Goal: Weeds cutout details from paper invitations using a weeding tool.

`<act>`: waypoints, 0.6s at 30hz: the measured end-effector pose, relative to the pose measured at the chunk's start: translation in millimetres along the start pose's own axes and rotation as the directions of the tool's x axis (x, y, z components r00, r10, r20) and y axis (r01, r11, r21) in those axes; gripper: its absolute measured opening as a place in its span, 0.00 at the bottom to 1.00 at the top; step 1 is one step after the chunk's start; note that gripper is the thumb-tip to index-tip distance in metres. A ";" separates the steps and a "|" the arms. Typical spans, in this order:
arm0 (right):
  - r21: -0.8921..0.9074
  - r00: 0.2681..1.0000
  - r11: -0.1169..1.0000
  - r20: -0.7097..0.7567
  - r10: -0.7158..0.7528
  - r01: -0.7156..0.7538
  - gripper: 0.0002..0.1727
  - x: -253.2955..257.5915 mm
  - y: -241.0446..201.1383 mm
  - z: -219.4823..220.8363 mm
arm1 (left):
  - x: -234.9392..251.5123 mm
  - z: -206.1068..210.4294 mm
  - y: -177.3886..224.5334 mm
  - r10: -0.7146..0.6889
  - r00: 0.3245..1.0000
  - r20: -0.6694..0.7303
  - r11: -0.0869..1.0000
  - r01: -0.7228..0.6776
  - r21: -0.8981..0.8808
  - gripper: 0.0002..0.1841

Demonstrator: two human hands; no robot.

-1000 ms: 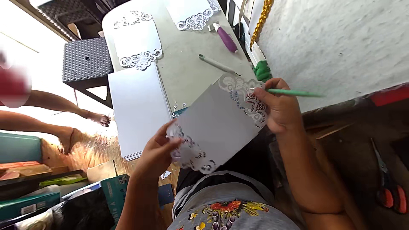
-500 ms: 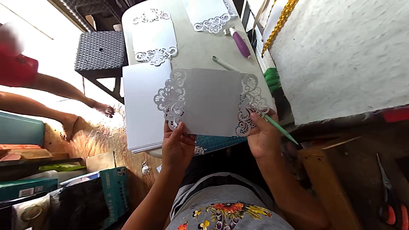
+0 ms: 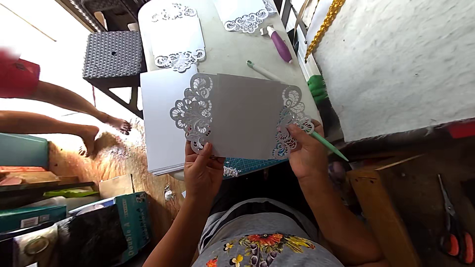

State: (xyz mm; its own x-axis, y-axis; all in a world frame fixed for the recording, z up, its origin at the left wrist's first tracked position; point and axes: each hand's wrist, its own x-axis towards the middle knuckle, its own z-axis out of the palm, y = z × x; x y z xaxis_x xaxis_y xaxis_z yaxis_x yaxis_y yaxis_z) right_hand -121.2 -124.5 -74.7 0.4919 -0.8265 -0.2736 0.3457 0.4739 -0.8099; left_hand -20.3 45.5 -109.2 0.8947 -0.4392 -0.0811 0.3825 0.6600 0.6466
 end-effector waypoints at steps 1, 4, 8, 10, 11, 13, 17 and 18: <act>0.003 1.000 1.000 -0.006 -0.019 0.019 0.19 0.3 1.2 0.1 | -0.3 -0.3 -0.1 0.000 1.000 0.008 1.000 0.000 -0.003 0.21; -0.026 0.997 0.997 -0.011 -0.077 0.077 0.20 -1.4 4.7 0.3 | -2.2 0.3 -0.8 -0.028 1.000 0.003 0.999 0.028 -0.030 0.18; -0.009 0.995 0.998 0.071 -0.065 0.066 0.18 -3.0 5.0 -1.1 | -3.9 3.0 -0.9 -0.101 0.994 -0.050 0.993 0.098 -0.061 0.13; 0.005 0.994 1.000 0.108 -0.019 0.018 0.12 -3.3 3.0 -2.8 | -2.7 1.4 -0.4 -0.098 0.994 -0.051 0.994 0.095 -0.062 0.13; 0.014 0.993 1.000 0.118 0.005 -0.006 0.11 -2.7 1.9 -3.5 | -2.0 1.3 -0.2 -0.090 0.994 -0.054 0.995 0.087 -0.058 0.13; 0.023 0.992 0.999 0.122 0.031 -0.034 0.12 -1.4 0.9 -4.2 | -0.9 1.5 0.7 -0.080 0.994 -0.070 0.995 0.076 -0.059 0.13; 0.006 0.994 0.999 0.096 0.046 -0.046 0.11 -0.5 1.6 -1.3 | -1.8 1.2 1.2 -0.068 0.995 -0.077 0.996 0.064 -0.058 0.14; -0.010 0.995 0.999 0.084 0.052 -0.051 0.14 -0.5 1.8 0.3 | -2.0 0.6 1.0 -0.065 0.995 -0.071 0.997 0.061 -0.050 0.13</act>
State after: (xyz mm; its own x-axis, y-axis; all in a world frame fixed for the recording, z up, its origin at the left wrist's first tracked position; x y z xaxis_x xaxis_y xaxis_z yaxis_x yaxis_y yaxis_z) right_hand -120.6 -123.2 -75.9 0.5744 -0.7725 -0.2707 0.3117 0.5123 -0.8003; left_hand -21.9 46.7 -107.9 0.8822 -0.4364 -0.1769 0.4478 0.6615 0.6016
